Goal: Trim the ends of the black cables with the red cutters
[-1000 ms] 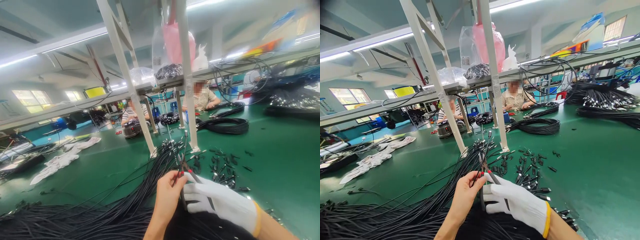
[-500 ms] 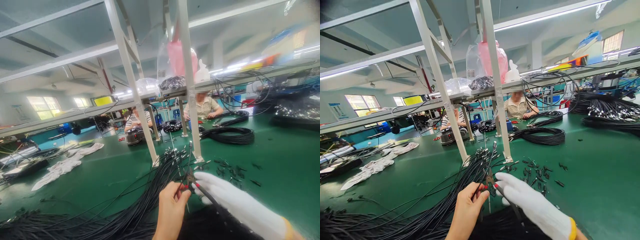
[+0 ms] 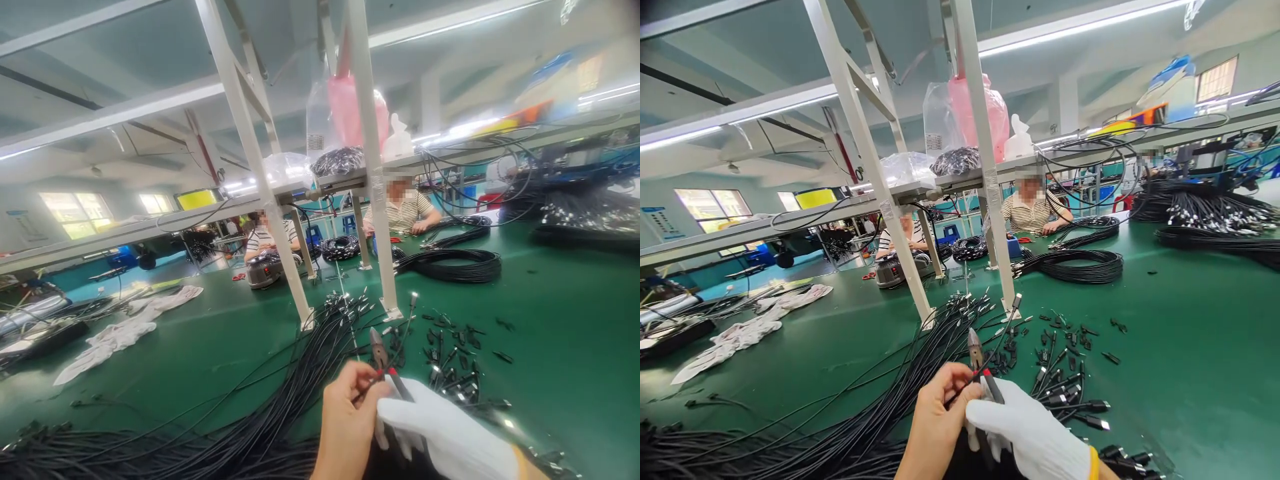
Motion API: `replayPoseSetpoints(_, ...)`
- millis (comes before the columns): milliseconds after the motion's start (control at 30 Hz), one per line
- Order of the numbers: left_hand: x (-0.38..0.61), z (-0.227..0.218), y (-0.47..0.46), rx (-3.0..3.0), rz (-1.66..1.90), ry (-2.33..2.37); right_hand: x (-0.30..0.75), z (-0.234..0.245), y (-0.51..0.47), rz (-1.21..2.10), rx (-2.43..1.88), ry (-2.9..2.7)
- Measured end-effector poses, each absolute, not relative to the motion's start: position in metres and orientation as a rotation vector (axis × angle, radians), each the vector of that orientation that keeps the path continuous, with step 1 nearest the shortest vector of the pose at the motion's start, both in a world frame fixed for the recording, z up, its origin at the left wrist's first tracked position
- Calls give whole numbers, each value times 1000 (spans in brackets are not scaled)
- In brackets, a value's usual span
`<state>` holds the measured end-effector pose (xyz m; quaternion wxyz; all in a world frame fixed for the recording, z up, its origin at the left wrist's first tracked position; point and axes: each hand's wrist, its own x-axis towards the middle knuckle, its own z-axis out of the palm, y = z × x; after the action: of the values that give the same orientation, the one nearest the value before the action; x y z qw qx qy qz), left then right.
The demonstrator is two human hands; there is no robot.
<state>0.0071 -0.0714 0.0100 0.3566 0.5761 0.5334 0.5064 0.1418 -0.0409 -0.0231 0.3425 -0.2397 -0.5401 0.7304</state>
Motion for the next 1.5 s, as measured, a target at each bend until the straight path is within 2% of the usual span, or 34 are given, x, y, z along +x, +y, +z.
replayPoseSetpoints(167, -16, 26, -71, 1676, 1470, 1474, 165, -8, -33, 1990, -668, -912)
replayPoseSetpoints(367, -33, 26, -66, 1896, 1384, 1424, 191, 9, -15, 1902, -589, -639)
replayPoseSetpoints(533, -44, 21, -62, 1946, 1447, 1549, 191, 14, -23, 1981, -669, -825)
replayPoseSetpoints(867, -39, 6, -57, 1957, 1620, 1839, 176, 19, -45, 1819, -858, -1215)
replayPoseSetpoints(1033, -18, 4, -63, 1852, 1829, 1958, 174, 17, -46, 1724, -830, -1271)
replayPoseSetpoints(1200, 19, 5, -72, 1361, 1356, 1363, 167, 4, -42, 1655, -776, -1350)
replayPoseSetpoints(1367, 27, 5, -73, 1047, 1499, 1101, 163, 2, -41, 1372, -956, -1584)
replayPoseSetpoints(1500, 19, 7, -70, 995, 1628, 1099, 174, 9, -40, 759, -1383, -1816)
